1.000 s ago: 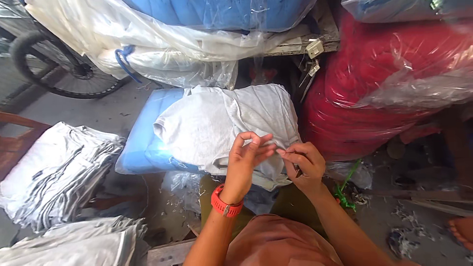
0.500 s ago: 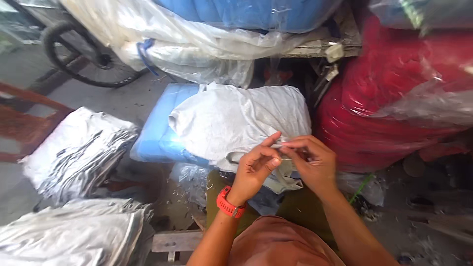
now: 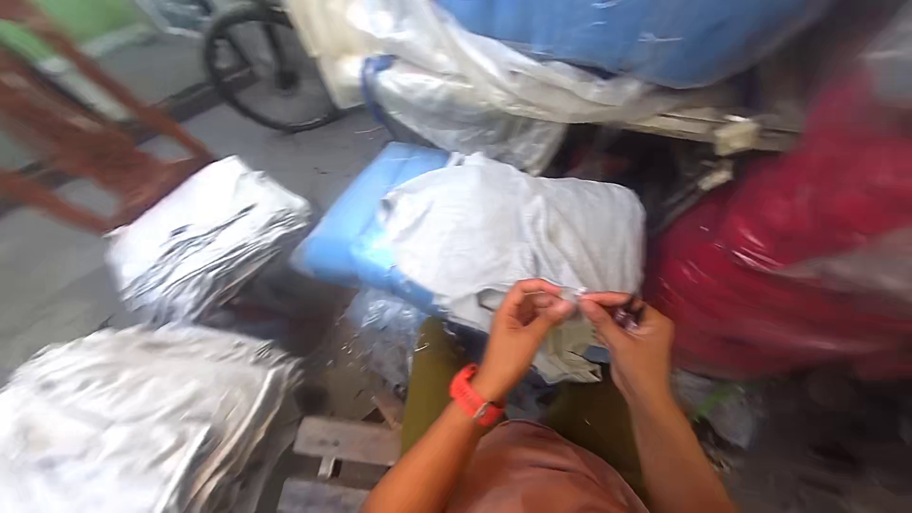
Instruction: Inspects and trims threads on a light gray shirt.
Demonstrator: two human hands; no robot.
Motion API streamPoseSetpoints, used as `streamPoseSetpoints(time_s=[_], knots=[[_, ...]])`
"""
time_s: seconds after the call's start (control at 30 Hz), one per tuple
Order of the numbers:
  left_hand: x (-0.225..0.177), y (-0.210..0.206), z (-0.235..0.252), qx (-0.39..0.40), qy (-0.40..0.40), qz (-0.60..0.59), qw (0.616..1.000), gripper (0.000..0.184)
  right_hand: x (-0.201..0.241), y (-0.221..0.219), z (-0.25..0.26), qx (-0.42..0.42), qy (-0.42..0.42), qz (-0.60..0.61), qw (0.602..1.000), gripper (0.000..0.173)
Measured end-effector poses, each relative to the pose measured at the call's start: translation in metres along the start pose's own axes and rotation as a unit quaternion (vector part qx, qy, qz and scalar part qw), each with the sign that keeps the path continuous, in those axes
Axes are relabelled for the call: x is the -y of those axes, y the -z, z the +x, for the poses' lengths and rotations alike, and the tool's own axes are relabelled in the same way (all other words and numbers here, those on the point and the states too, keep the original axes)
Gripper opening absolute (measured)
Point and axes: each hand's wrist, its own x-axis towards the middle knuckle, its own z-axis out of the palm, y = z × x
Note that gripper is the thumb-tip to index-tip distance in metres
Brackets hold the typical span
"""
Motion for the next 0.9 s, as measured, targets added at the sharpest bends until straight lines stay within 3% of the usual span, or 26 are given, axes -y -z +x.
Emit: streamPoseSetpoints(time_s=[0.13,0.37,0.43,0.5,0.6,0.67,0.77,0.83,0.9], knots=[[0.016,-0.006,0.002,0.039,-0.068,0.047,0.996,0.027,-0.001,0.010,-0.003,-0.012,-0.093,0.062,0.994,0.007],[0.021,-0.008,0.003,0.042,-0.149,0.127,0.980,0.011,0.017,0.026,0.000,0.002,-0.223,0.169,0.960,0.016],[0.022,-0.009,0.002,0.024,-0.189,0.200,0.961,0.013,0.014,0.022,-0.004,-0.015,-0.160,0.097,0.982,0.011],[0.023,-0.011,0.000,0.024,-0.218,0.258,0.941,0.017,0.010,0.016,-0.008,-0.039,-0.044,-0.045,0.997,0.006],[0.025,-0.017,-0.006,0.022,-0.228,0.281,0.932,0.025,0.009,0.007,-0.013,-0.051,0.089,-0.212,0.972,0.013],[0.029,-0.017,-0.005,-0.012,-0.234,0.275,0.933,0.017,0.009,0.003,-0.016,-0.048,0.150,-0.270,0.950,0.014],[0.024,-0.010,0.000,-0.029,-0.153,0.161,0.975,0.014,0.011,0.005,-0.020,-0.040,0.139,-0.206,0.968,0.017],[0.013,-0.006,0.002,-0.036,-0.036,0.029,0.998,0.010,0.019,0.012,-0.024,-0.002,0.039,-0.063,0.997,0.023],[0.000,-0.003,0.002,-0.040,0.046,-0.062,0.996,0.010,0.034,0.017,-0.026,0.086,-0.099,0.102,0.986,0.024]])
